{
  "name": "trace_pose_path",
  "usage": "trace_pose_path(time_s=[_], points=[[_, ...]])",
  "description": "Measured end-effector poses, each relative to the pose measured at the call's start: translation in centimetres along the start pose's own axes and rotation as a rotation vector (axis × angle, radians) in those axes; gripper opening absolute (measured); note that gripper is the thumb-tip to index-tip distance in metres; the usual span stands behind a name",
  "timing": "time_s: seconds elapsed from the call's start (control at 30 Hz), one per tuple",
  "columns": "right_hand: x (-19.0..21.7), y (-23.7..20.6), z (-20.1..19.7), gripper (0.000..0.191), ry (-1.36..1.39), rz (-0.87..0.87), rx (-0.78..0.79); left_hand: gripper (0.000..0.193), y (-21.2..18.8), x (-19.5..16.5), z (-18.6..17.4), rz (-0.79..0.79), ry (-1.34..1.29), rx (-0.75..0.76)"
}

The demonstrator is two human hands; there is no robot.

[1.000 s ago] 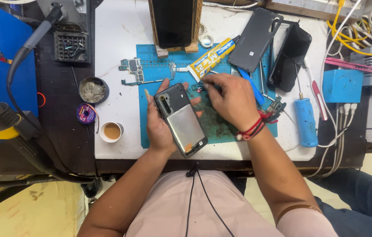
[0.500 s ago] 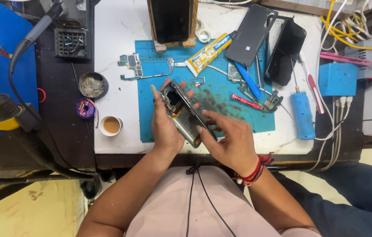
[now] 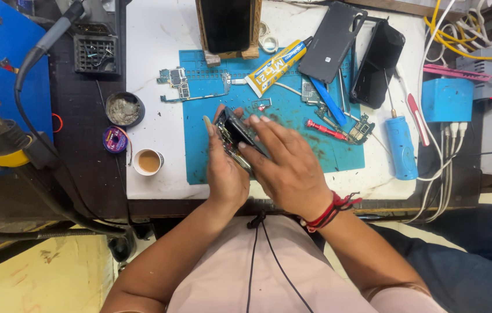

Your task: The person uses a hot glue gun to apply adhesive to the edges of a smartphone chassis, then removes the back cover and battery. They continue to apply glue to the frame and handle internal components on a cluttered workbench.

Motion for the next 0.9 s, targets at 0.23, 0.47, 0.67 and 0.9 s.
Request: trace_pose_path(time_s=[0.23, 0.47, 0.67, 0.9], points=[[-0.2, 1.9, -0.7, 0.031, -0.138, -0.217, 0.159, 0.066, -0.3, -1.0, 0.6, 0.056, 0.041, 0.014], [-0.2, 1.9, -0.5, 0.027, -0.188, -0.376, 0.188, 0.065, -0.5, -1.2, 0.5, 0.036, 0.067, 0.005], [-0.2, 1.8, -0.1, 0.023, -0.197, -0.382, 0.159, 0.064, -0.4, -1.0, 0.8, 0.061, 0.072, 0.066], [-0.2, 2.1, -0.1, 0.023, -0.173, -0.297, 0.095, 0.063, -0.6, -1.1, 0.9, 0.099, 0.129, 0.055]])
Point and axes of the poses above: each hand's wrist, its own y-axis towards the middle knuckle, its own z-axis out of the palm, x = y × z, the point moved 6 cm from there along y, towards the middle knuckle, and after that the axes turned 15 degrees about y, right-handed, at the moved point
